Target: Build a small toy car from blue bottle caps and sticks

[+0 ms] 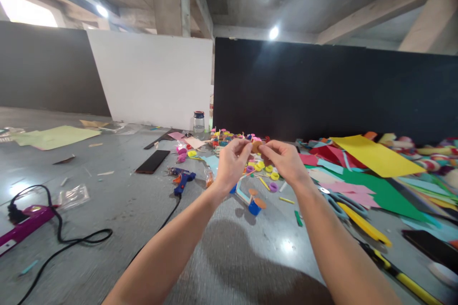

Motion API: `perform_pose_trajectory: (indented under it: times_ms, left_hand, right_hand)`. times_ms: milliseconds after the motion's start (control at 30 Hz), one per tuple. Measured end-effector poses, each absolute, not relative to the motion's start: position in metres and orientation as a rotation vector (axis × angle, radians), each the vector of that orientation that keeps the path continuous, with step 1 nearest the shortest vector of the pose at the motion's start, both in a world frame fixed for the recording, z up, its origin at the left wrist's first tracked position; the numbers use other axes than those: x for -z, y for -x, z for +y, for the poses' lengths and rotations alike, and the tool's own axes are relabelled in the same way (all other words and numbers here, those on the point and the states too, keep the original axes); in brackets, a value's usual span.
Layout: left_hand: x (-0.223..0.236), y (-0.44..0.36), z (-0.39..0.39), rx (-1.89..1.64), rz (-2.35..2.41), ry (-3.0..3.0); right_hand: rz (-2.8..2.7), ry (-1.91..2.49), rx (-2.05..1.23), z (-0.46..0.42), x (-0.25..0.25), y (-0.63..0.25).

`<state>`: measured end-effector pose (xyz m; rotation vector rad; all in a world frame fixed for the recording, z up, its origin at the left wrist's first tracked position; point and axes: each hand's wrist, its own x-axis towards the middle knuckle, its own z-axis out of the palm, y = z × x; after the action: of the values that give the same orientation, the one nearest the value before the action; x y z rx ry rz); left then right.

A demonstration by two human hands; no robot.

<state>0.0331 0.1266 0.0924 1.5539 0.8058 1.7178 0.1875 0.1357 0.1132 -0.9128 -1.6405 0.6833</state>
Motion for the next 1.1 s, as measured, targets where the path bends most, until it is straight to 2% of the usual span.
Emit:
perform_pose_trajectory:
  times_ms: [233, 467, 900, 1100]
  left_hand:
    - [-0.093, -0.035, 0.128, -1.609, 0.768, -1.456]
    - [-0.087, -0.036, 0.131, -1.671, 0.787, -1.519]
    - [-0.094, -0.032, 0.126, -1.761, 0.873, -1.714]
    - [-0.089, -0.031, 0.139, -1.715, 0.747, -1.624]
  right_hand:
    - [-1.625, 0.894, -0.655, 0.133, -0.113, -0.185]
    - [-1.609, 0.876, -0.643, 0.136, -0.11, -0.185]
    - [-1.709, 0.863, -0.409, 0.136, -0.108, -0.188]
    - [-1.738, 0.836, -0.362, 0.137, -0.105, -0.186]
